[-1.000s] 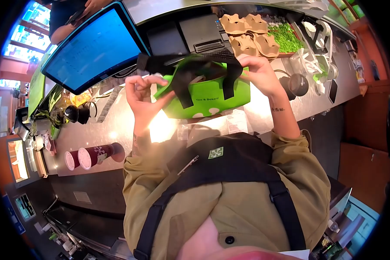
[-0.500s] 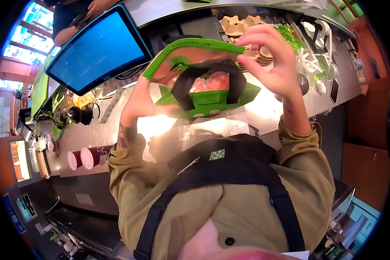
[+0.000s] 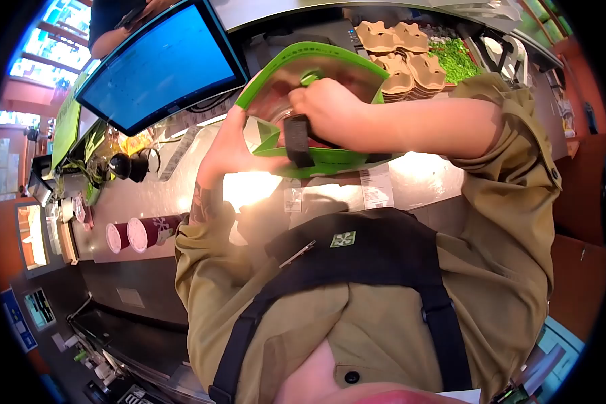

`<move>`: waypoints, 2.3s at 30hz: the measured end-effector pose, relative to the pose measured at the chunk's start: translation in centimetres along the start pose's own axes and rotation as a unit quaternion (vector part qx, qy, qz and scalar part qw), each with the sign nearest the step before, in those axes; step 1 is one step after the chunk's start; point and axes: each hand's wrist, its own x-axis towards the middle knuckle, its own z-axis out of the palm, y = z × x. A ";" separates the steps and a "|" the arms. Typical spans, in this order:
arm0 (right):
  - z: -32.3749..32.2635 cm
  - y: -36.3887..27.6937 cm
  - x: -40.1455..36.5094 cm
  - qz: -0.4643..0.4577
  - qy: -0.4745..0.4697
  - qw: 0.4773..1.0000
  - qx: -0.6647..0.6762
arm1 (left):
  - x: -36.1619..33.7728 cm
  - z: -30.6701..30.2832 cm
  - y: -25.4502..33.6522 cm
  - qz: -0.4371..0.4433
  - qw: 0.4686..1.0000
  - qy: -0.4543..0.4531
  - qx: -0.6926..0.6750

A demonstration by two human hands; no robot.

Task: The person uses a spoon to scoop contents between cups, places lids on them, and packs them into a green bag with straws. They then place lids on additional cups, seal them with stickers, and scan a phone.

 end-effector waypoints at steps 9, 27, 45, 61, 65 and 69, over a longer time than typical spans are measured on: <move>0.5 -0.1 -0.6 0.044 -0.119 0.962 -0.243 | 0.4 0.0 -0.4 0.022 1.000 -0.002 -0.012; 0.6 1.6 -5.5 0.113 0.128 0.969 -0.180 | -0.7 2.8 -0.7 0.055 0.992 0.106 0.029; 6.8 -8.0 -13.9 0.347 0.571 0.709 0.229 | -3.5 7.1 1.3 0.035 0.925 0.335 0.174; 7.1 3.9 -12.1 0.093 0.298 0.641 0.701 | -0.7 1.4 0.2 0.037 0.995 0.017 0.096; 8.1 3.8 -11.7 0.128 0.314 0.667 0.663 | -1.3 1.8 -0.4 0.127 0.980 0.064 0.137; 7.5 3.5 -11.7 0.098 0.313 0.686 0.649 | -1.5 2.7 -0.6 0.032 0.993 0.106 0.051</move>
